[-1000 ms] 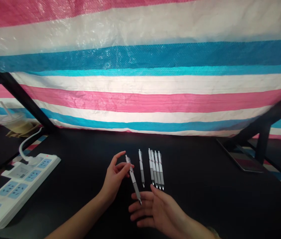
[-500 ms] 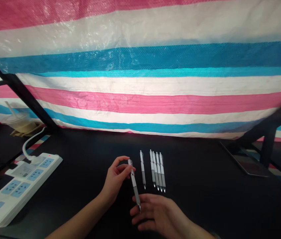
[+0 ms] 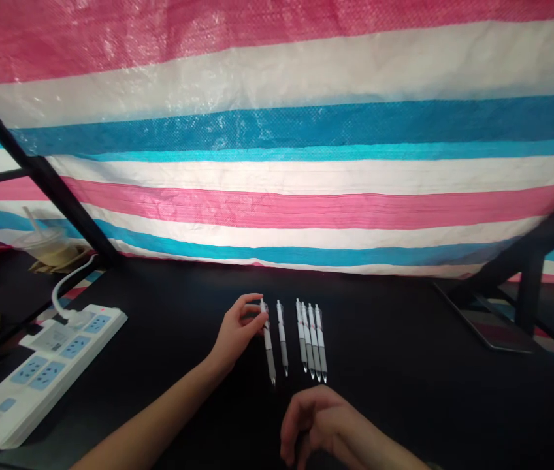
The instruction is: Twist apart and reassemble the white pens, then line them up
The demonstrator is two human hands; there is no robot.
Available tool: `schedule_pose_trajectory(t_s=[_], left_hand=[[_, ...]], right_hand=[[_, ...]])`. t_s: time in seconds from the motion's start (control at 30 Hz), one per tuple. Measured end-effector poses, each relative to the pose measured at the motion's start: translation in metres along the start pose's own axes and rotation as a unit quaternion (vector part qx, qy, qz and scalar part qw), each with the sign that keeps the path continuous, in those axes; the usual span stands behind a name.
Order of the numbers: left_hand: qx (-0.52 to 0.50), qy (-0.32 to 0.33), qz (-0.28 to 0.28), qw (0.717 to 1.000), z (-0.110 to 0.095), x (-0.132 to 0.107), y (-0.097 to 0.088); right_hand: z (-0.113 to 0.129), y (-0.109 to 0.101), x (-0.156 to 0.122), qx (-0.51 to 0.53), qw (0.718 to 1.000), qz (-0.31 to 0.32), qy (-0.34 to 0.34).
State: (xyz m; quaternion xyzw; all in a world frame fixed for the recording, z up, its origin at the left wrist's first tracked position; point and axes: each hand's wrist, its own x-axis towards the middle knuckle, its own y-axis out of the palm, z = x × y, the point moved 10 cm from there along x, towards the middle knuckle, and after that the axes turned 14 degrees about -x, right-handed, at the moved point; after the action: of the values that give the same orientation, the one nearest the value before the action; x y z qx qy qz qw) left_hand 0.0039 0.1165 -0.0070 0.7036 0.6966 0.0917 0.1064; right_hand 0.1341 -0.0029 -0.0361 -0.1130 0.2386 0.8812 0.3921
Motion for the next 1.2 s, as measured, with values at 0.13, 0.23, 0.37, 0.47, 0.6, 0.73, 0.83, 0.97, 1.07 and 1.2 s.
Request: schedule_pose_trajectory(t_s=[0.13, 0.23, 0.37, 0.47, 0.6, 0.73, 0.83, 0.97, 1.07, 1.2], left_hand=[[0.052, 0.022, 0.016, 0.998, 0.004, 0.020, 0.007], [0.086, 0.035, 0.008, 0.996, 0.005, 0.022, 0.008], [0.118, 0.036, 0.011, 0.992, 0.003, 0.007, 0.007], [0.126, 0.005, 0.040, 0.991, 0.006, -0.011, 0.008], [0.116, -0.016, 0.042, 0.992, 0.004, -0.033, 0.003], [0.117, -0.002, 0.009, 0.993, -0.003, -0.046, -0.002], [0.117, -0.001, 0.006, 0.993, -0.005, -0.050, 0.000], [0.119, -0.010, 0.001, 0.993, -0.005, -0.053, 0.000], [0.112, -0.015, -0.007, 0.994, -0.005, -0.054, -0.003], [0.099, -0.006, -0.013, 0.995, -0.008, -0.053, -0.003]], right_hand=[[0.012, -0.004, -0.002, -0.027, 0.999, -0.011, -0.043], [0.019, -0.004, -0.004, -0.051, 0.997, -0.010, -0.053], [0.036, -0.010, -0.012, -0.205, 0.972, -0.076, -0.090], [0.059, -0.015, -0.023, -0.452, 0.855, -0.186, -0.176], [0.072, -0.003, -0.033, -0.709, 0.580, -0.284, -0.285], [0.061, 0.001, -0.027, -0.806, 0.414, -0.307, -0.290], [0.057, 0.009, -0.027, -0.824, 0.362, -0.306, -0.311], [0.057, 0.014, -0.027, -0.824, 0.349, -0.299, -0.331], [0.055, 0.019, -0.024, -0.832, 0.360, -0.249, -0.340], [0.058, 0.035, -0.031, -0.819, 0.378, -0.188, -0.389]])
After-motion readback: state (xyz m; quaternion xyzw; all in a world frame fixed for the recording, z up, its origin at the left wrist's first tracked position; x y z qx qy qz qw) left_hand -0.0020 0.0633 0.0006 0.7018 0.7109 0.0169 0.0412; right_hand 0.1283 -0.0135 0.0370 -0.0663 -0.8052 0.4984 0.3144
